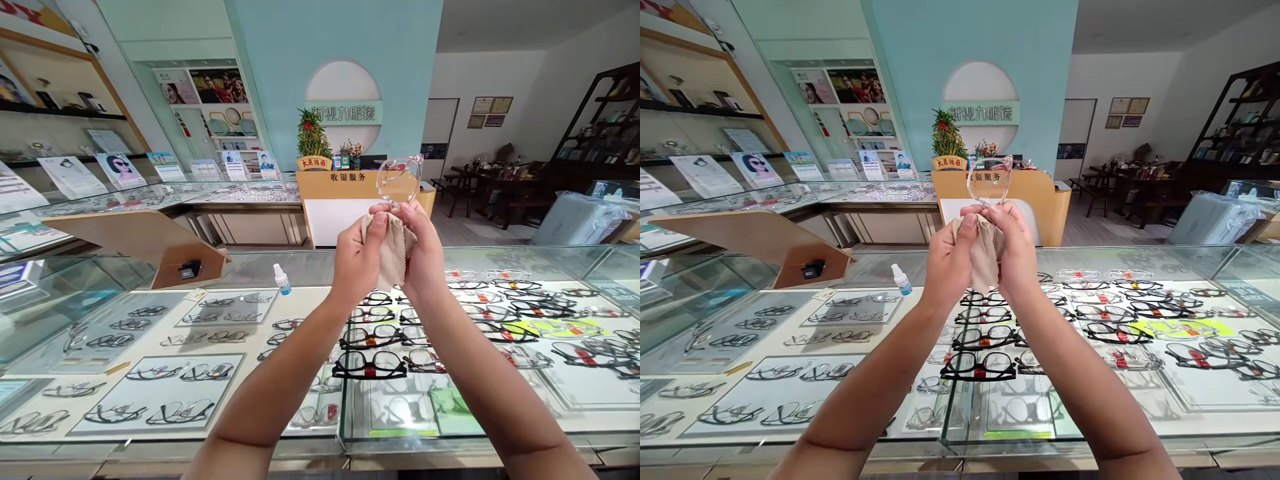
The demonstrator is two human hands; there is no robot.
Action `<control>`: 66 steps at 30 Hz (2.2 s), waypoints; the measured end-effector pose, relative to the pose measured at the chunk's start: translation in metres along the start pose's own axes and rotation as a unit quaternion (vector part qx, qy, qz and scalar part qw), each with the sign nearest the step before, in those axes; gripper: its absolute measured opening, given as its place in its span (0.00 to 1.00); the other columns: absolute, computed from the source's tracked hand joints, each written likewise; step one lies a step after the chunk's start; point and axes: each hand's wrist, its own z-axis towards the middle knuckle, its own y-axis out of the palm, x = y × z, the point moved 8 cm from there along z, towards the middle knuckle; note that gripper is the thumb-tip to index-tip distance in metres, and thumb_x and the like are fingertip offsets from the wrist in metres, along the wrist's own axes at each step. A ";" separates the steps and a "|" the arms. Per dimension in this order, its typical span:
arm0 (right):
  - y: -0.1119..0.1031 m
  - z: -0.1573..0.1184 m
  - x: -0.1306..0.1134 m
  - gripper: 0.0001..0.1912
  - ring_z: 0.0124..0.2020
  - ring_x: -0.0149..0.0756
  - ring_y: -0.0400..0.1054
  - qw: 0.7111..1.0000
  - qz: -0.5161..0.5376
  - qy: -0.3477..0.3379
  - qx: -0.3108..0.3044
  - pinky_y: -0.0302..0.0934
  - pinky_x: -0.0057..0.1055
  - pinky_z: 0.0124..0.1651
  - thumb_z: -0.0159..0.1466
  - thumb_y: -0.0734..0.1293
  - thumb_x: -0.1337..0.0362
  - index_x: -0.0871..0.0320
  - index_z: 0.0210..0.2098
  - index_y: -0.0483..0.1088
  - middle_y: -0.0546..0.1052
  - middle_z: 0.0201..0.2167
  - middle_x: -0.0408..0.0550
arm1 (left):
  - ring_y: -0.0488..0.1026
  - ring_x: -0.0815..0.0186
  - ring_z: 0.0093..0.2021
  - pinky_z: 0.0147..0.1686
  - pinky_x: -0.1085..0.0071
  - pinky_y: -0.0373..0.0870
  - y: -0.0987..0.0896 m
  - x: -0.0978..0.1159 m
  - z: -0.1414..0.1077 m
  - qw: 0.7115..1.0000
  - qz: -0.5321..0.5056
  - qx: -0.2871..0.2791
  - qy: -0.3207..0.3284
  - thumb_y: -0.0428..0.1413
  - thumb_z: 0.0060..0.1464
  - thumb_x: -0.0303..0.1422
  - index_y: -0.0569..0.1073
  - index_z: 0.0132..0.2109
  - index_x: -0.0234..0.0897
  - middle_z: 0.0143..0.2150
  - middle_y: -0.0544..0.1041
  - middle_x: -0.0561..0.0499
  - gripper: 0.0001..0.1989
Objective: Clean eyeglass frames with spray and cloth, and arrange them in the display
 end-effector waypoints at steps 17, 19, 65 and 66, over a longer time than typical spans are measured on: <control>-0.001 -0.011 0.010 0.14 0.61 0.45 0.78 1.000 0.012 0.017 0.010 0.72 0.44 0.66 0.69 0.73 0.46 0.48 0.37 0.78 0.87 0.50 0.45 | 0.81 0.61 0.45 0.45 0.68 0.77 0.004 -0.013 -0.010 0.998 -0.025 0.052 0.006 0.71 0.59 0.56 0.83 0.46 0.39 0.43 0.85 0.48 0.25; 0.001 -0.014 0.009 0.14 0.62 0.46 0.77 1.000 0.001 0.016 0.012 0.72 0.44 0.66 0.70 0.73 0.46 0.47 0.36 0.78 0.87 0.51 0.45 | 0.81 0.59 0.46 0.46 0.67 0.78 0.002 -0.011 -0.011 0.998 -0.007 0.068 0.015 0.68 0.60 0.61 0.82 0.44 0.40 0.42 0.85 0.48 0.27; -0.017 0.016 -0.030 0.12 0.63 0.42 0.77 0.981 -0.146 -0.045 -0.121 0.66 0.45 0.72 0.73 0.75 0.47 0.44 0.42 0.88 0.88 0.52 0.44 | 0.80 0.59 0.42 0.39 0.67 0.78 -0.028 0.000 0.021 0.997 0.033 -0.049 -0.057 0.69 0.58 0.62 0.82 0.40 0.42 0.36 0.82 0.49 0.27; -0.019 0.017 -0.033 0.12 0.64 0.42 0.76 0.976 -0.167 -0.055 -0.127 0.64 0.45 0.73 0.73 0.75 0.47 0.44 0.42 0.88 0.87 0.52 0.44 | 0.80 0.60 0.41 0.37 0.67 0.77 -0.034 -0.001 0.024 0.997 0.030 -0.034 -0.057 0.69 0.58 0.62 0.82 0.40 0.42 0.35 0.81 0.49 0.27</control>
